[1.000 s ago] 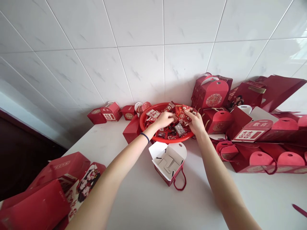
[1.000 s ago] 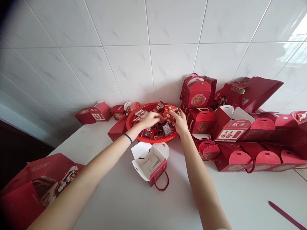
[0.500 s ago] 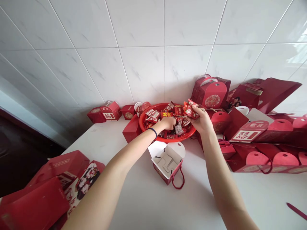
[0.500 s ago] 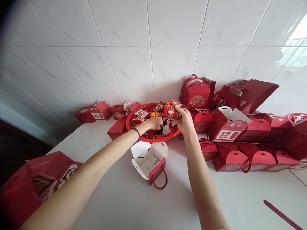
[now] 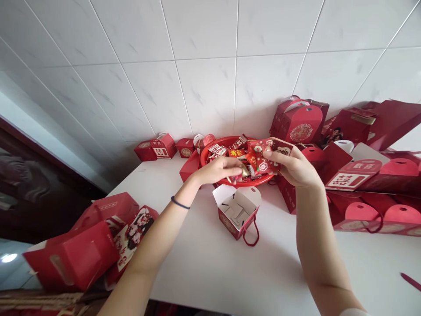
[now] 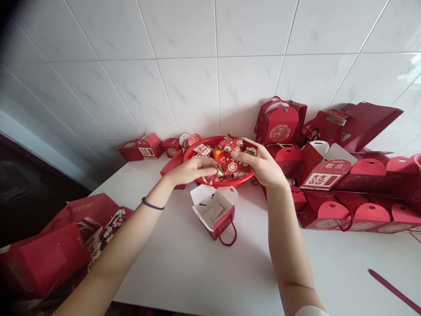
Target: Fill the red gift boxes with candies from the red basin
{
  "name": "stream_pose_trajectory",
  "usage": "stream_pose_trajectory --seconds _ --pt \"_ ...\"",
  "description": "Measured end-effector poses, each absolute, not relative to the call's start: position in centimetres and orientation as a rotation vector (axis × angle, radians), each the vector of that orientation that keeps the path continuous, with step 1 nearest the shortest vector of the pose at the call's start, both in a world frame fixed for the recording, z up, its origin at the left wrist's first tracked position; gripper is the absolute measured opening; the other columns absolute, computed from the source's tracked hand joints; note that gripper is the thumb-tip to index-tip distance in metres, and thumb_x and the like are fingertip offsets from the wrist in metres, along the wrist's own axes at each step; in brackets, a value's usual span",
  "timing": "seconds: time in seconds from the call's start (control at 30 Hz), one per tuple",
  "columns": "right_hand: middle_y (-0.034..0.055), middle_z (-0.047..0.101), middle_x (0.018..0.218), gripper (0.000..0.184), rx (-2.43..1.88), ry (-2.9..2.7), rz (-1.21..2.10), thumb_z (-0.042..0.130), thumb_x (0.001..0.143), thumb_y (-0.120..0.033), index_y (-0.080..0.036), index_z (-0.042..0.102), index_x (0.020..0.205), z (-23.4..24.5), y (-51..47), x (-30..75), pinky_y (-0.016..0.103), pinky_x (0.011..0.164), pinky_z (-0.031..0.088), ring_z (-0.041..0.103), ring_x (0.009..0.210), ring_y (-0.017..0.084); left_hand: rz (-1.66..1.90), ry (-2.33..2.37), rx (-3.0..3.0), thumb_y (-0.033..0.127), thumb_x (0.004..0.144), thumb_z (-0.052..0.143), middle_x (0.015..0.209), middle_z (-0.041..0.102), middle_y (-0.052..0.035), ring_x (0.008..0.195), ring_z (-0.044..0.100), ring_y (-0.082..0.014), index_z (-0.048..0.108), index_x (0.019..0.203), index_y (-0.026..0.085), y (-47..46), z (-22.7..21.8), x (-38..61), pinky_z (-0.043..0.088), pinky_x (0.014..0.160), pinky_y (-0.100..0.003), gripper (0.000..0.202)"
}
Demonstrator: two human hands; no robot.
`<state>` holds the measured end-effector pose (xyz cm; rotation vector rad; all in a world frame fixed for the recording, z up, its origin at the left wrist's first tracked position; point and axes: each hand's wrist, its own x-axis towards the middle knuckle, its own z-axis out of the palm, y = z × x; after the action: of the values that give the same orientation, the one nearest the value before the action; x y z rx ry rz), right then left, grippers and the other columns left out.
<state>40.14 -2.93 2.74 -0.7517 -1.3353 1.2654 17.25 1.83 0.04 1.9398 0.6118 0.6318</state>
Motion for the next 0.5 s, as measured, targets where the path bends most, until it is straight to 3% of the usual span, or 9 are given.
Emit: stream_pose_trajectory --seconds 0.1,0.2,0.33,0.43,0.5 --pt "0.0031 0.072 0.089 0.038 -0.822 -1.560 1.246 0.086 0.071 -0.040 -0.019 0.072 0.101 3.1 -4.3 40.0 0.032 0.073 0.055 0.066 0.082 0.020 0.472 0.638 2.100 0.033 0.095 0.062 0.102 0.077 -0.0065 0.091 0.072 -0.0200 0.076 0.110 0.021 -1.3 -0.3 16.1 0.057 0.084 -0.032 0.024" --pt "0.0016 0.068 0.085 0.036 -0.894 -1.780 1.179 0.082 0.076 -0.043 -0.019 0.069 0.099 3.2 -4.8 39.8 0.032 0.074 0.053 0.063 0.083 0.020 0.438 0.773 2.226 0.027 0.093 0.064 0.120 0.073 -0.0071 0.107 0.069 -0.0208 0.074 0.118 0.023 -3.3 -0.7 15.0 0.054 0.093 -0.032 0.028" --pt "-0.0019 0.058 0.078 0.027 -0.908 -2.004 1.070 0.072 0.084 -0.043 -0.018 0.062 0.085 3.0 -4.9 39.1 0.028 0.068 0.043 0.051 0.074 0.014 0.424 1.056 2.370 0.029 0.088 0.068 0.113 0.070 -0.0064 0.106 0.067 -0.0227 0.075 0.118 0.024 -4.7 -0.7 13.6 0.051 0.096 -0.034 0.031" --pt "-0.0039 0.050 0.073 0.025 -0.953 -2.151 1.072 0.067 0.086 -0.040 -0.018 0.057 0.081 2.2 -4.8 38.4 0.025 0.062 0.036 0.043 0.067 0.011 0.253 1.182 2.369 0.034 0.083 0.073 0.122 0.066 -0.0072 0.115 0.062 -0.0265 0.072 0.126 0.027 -5.0 -0.5 12.9 0.049 0.099 -0.036 0.044" --pt "-0.0032 0.053 0.075 0.021 -0.995 -2.238 1.146 0.065 0.086 -0.038 -0.017 0.060 0.085 1.6 -4.8 38.1 0.024 0.062 0.036 0.045 0.068 0.012 0.137 1.216 2.335 0.035 0.079 0.075 0.131 0.061 -0.0078 0.121 0.058 -0.0281 0.068 0.131 0.028 -4.9 -0.4 12.7 0.048 0.101 -0.036 0.053"
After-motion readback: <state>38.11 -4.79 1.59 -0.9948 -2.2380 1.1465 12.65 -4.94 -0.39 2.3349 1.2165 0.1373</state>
